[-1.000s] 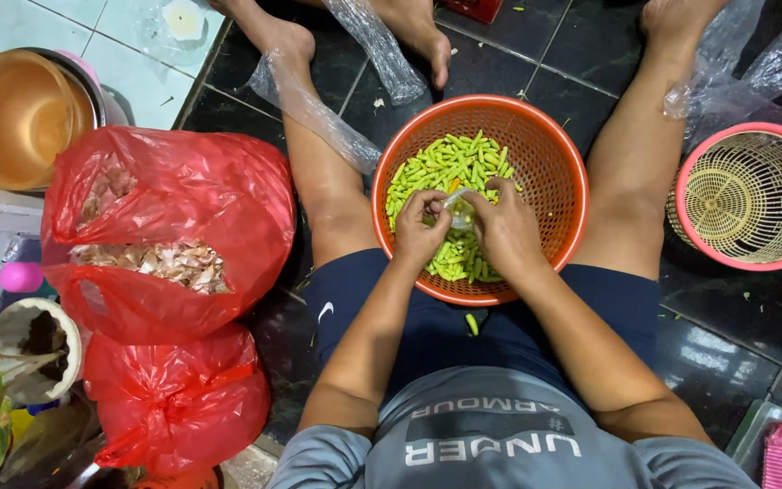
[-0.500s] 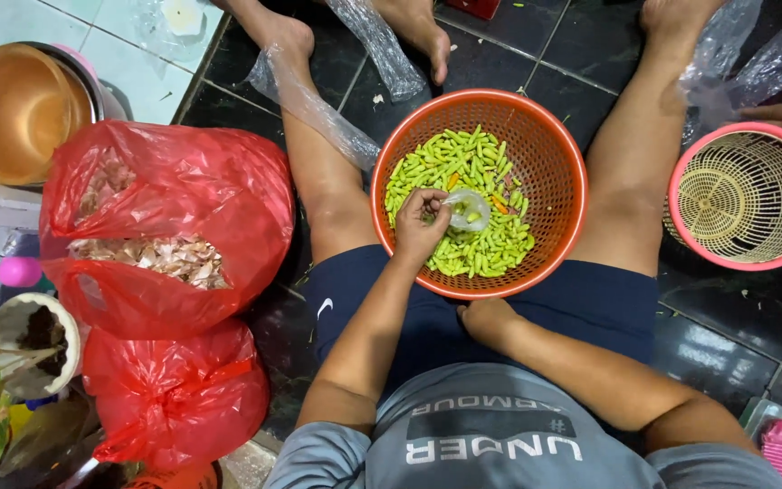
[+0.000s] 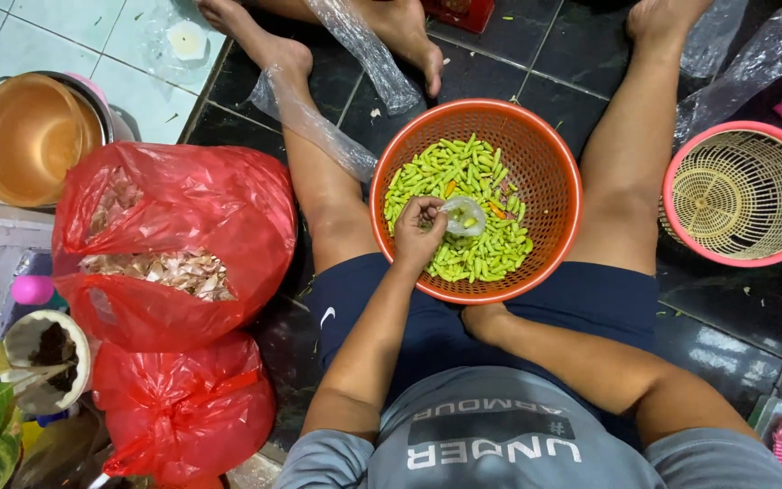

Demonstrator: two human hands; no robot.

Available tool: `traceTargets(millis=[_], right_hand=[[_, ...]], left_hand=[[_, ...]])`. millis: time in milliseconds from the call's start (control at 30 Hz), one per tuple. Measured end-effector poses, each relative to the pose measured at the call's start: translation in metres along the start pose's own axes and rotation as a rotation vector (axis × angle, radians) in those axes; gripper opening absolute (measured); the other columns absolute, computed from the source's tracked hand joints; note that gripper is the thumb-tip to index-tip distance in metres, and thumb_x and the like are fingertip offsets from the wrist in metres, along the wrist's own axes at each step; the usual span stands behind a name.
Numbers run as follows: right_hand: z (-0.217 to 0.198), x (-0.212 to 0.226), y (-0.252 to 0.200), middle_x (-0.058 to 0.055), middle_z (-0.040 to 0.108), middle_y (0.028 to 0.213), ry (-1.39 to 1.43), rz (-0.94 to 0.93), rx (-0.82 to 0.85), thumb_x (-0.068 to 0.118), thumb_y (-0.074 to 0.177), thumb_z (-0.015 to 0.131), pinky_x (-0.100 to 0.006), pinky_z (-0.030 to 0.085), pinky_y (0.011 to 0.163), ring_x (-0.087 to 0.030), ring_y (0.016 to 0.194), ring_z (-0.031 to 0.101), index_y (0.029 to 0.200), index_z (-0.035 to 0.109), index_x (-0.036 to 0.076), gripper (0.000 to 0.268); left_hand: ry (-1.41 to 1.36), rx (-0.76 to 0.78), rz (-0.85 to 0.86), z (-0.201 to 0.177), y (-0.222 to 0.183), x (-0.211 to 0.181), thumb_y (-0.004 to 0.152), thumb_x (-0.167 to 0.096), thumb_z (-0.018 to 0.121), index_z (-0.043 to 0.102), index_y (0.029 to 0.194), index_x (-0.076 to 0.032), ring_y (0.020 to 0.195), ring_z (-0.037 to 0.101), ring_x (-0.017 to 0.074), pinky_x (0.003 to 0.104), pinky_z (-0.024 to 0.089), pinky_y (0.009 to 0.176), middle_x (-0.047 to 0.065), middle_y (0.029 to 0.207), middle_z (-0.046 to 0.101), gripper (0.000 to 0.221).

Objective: Packaging small green peppers into individual plastic bags from a large basket while sitting on the floor.

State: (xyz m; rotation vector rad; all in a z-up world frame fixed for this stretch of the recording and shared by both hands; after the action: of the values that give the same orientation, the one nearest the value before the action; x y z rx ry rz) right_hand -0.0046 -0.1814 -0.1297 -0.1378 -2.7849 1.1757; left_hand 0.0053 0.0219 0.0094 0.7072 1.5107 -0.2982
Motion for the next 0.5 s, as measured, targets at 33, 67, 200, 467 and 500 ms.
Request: traceTargets(millis=[33, 67, 200, 467, 500], right_hand=[[0.007, -0.001, 0.004, -0.019, 0.072, 0.115, -0.001, 0.002, 0.002, 0.008, 0.103, 0.040, -0.058, 0.045, 0.094, -0.038, 0.110, 0.065, 0.118, 0.074, 0.005, 0.037], [0.014, -0.002, 0.009, -0.019, 0.072, 0.113, -0.037, -0.032, 0.006, 0.006, 0.102, 0.041, -0.057, 0.047, 0.090, -0.038, 0.107, 0.066, 0.116, 0.074, 0.004, 0.036], [0.027, -0.003, 0.021, -0.019, 0.072, 0.105, -0.154, -0.140, 0.018, -0.001, 0.099, 0.044, -0.055, 0.052, 0.077, -0.038, 0.096, 0.068, 0.110, 0.074, 0.003, 0.032], [-0.054, -0.010, -0.041, -0.017, 0.074, 0.107, 0.073, -0.053, -0.023, 0.005, 0.100, 0.047, -0.049, 0.053, 0.086, -0.034, 0.102, 0.070, 0.124, 0.071, 0.005, 0.034], [-0.063, -0.012, -0.050, -0.017, 0.074, 0.103, 0.107, -0.093, -0.054, 0.004, 0.099, 0.044, -0.048, 0.054, 0.084, -0.033, 0.100, 0.071, 0.127, 0.070, 0.007, 0.038]], left_hand=[[-0.003, 0.000, 0.000, 0.001, -0.001, 0.000, 0.082, 0.000, 0.074, 0.073, 0.098, -0.008, 0.066, 0.063, 0.0100, 0.025, 0.054, 0.064, 0.004, 0.075, 0.059, 0.018], [-0.006, -0.001, -0.012, 0.002, -0.001, 0.001, 0.083, -0.001, 0.073, 0.072, 0.099, -0.007, 0.067, 0.062, 0.0099, 0.026, 0.054, 0.065, 0.004, 0.075, 0.059, 0.018], [-0.029, -0.041, -0.056, 0.004, -0.004, 0.008, 0.088, -0.002, 0.070, 0.070, 0.105, -0.007, 0.071, 0.060, 0.0069, 0.026, 0.053, 0.068, 0.003, 0.079, 0.060, 0.018], [-0.053, 0.010, -0.238, -0.003, -0.003, 0.007, 0.098, -0.017, 0.068, 0.066, 0.110, -0.008, 0.060, 0.065, 0.0091, 0.026, 0.050, 0.054, 0.007, 0.074, 0.071, 0.014], [-0.071, 0.023, -0.245, -0.002, -0.004, 0.007, 0.098, -0.016, 0.068, 0.066, 0.110, -0.009, 0.061, 0.065, 0.0086, 0.025, 0.051, 0.055, 0.007, 0.074, 0.072, 0.015]])
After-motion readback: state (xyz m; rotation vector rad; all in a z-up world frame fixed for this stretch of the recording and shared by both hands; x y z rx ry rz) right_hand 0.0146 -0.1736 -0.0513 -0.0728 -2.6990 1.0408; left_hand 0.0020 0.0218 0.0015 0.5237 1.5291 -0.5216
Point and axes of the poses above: each hand's wrist, its own y-axis towards the middle knuckle, its own z-axis out of the palm, x = y × z, the point moved 2 cm from there along y, towards the middle knuckle
